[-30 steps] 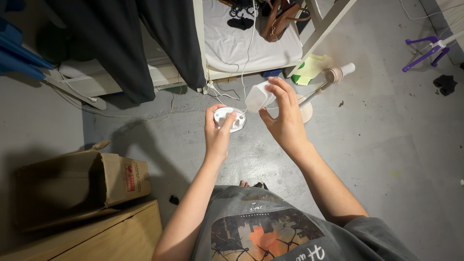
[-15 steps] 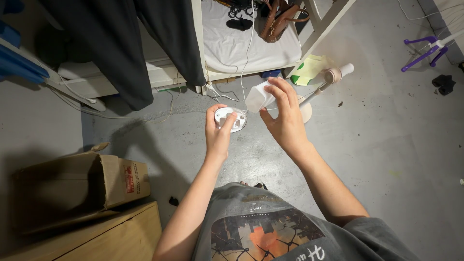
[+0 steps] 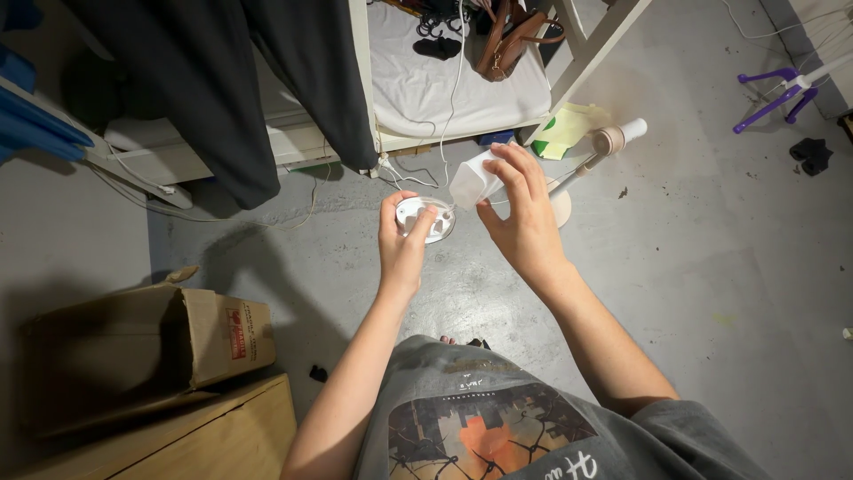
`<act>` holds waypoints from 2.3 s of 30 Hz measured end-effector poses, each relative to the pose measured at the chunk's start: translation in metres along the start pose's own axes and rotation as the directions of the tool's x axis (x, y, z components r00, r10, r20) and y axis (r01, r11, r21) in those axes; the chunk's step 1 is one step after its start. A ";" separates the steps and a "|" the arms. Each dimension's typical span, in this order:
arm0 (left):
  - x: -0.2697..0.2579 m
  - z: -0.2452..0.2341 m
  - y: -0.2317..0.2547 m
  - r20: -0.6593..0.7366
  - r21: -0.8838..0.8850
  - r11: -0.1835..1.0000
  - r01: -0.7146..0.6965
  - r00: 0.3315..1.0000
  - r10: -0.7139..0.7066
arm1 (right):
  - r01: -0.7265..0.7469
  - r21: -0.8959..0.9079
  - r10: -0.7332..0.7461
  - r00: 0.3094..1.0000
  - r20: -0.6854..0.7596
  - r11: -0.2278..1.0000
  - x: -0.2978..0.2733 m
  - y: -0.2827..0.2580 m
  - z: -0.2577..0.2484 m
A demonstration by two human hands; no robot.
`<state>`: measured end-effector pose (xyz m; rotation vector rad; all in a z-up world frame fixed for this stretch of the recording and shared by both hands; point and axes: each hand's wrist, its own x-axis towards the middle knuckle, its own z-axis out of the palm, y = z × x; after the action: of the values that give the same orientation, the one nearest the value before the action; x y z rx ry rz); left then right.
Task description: Using a handheld garment steamer to remove wrinkles from a pair of pants.
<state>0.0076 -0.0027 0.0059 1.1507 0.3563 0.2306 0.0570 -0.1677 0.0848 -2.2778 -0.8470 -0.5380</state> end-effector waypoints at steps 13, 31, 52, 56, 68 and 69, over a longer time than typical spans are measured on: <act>0.000 0.000 -0.004 0.019 -0.002 1.000 -0.028 0.999 0.028 | 0.038 -0.029 -0.037 0.999 0.010 0.999 -0.001 -0.002 -0.002; -0.005 -0.007 -0.007 0.020 0.006 1.000 0.002 1.000 -0.002 | 0.076 -0.056 -0.076 0.997 0.012 0.996 -0.004 -0.005 0.004; -0.011 -0.017 -0.013 0.022 -0.038 0.999 0.020 1.000 -0.020 | 0.108 -0.070 -0.106 0.994 0.038 0.992 -0.008 -0.009 0.012; -0.010 -0.018 -0.015 0.022 -0.034 0.999 -0.006 1.000 0.007 | 0.124 -0.082 -0.120 0.992 0.047 0.989 -0.009 -0.008 0.013; -0.008 -0.016 -0.009 0.029 -0.035 0.999 0.028 0.999 -0.027 | 0.165 -0.089 -0.160 0.985 0.055 0.982 -0.004 -0.009 0.012; -0.008 -0.016 -0.008 0.026 -0.034 0.999 0.025 0.999 -0.024 | 0.167 -0.092 -0.162 0.985 0.054 0.982 -0.004 -0.009 0.012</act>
<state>-0.0062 0.0052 -0.0063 1.1138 0.3422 0.1995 0.0496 -0.1557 0.0776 -2.3275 -1.0601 -0.6138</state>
